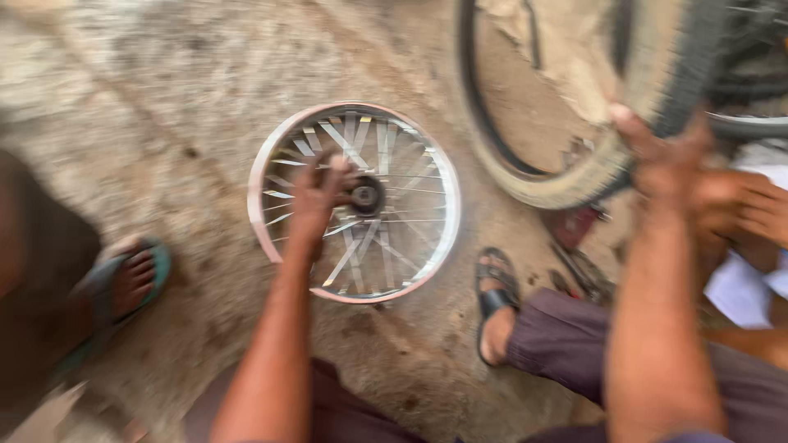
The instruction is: The person mounts a tire onto a bicycle wheel rim by hand and then uses a metal tool to tighten or adjust the central hub components.
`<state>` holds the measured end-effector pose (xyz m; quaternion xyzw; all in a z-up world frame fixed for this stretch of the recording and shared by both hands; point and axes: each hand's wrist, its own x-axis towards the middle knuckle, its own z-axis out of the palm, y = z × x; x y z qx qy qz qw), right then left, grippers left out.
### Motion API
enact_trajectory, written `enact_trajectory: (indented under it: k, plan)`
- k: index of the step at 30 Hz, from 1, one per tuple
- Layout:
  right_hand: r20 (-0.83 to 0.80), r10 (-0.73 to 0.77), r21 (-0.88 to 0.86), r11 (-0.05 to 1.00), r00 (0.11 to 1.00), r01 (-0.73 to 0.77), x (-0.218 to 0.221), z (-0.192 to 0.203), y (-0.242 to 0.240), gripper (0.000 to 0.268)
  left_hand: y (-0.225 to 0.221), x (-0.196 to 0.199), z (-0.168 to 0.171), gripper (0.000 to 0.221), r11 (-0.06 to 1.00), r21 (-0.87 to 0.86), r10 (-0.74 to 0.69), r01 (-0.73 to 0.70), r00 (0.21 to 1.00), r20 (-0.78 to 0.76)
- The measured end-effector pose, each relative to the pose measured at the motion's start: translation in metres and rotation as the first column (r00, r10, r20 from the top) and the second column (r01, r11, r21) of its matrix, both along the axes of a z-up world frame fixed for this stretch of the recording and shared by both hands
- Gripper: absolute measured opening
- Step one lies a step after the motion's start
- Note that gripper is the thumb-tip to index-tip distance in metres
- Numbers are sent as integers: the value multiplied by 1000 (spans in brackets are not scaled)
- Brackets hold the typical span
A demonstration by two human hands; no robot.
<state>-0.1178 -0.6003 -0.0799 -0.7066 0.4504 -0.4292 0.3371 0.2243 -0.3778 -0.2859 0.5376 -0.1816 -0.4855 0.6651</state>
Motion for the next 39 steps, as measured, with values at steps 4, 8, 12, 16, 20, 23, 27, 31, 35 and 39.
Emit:
enact_trajectory:
  k: [4, 8, 12, 16, 20, 23, 27, 31, 35, 39]
  plan:
    - [-81, -158, 270, 947, 984, 174, -10, -2, 35, 78, -7, -18, -3, 61, 993, 76, -100, 88, 981, 164]
    - [365, -163, 609, 786, 917, -103, -52, -2, 46, 66, -2, -33, 35, 68, 986, -49, -154, 162, 978, 143]
    - [652, -212, 509, 834, 728, -214, -28, -17, 48, 56, 11, -47, 89, 88, 925, -136, -321, 354, 922, 216]
    - [851, -190, 416, 812, 489, -409, 42, -28, 57, 49, 35, -73, 125, 115, 805, -380, -360, 456, 884, 299]
    - [912, -214, 394, 694, 350, -602, 93, -41, 37, 48, 56, -101, 138, 124, 845, -350, -127, 404, 787, 603]
    - [959, 31, 216, 562, 282, -798, 115, -82, 39, 43, 54, -86, 130, 119, 883, -288, -152, 370, 807, 570]
    - [742, 170, 390, 678, 649, -623, 106, -124, 99, 64, 50, -68, 123, 124, 885, -248, -229, 395, 831, 507]
    - [607, 497, 443, 435, 620, -784, 77, -135, 159, 81, 49, -59, 121, 125, 895, -185, -228, 406, 772, 593]
    - [721, -42, 571, 602, 692, -558, 61, -123, 155, 71, 44, -68, 124, 125, 886, -228, -197, 403, 774, 602]
    - [790, 15, 441, 681, 613, -585, 72, -64, 75, 50, 58, -66, 137, 128, 881, -155, -318, 447, 802, 505]
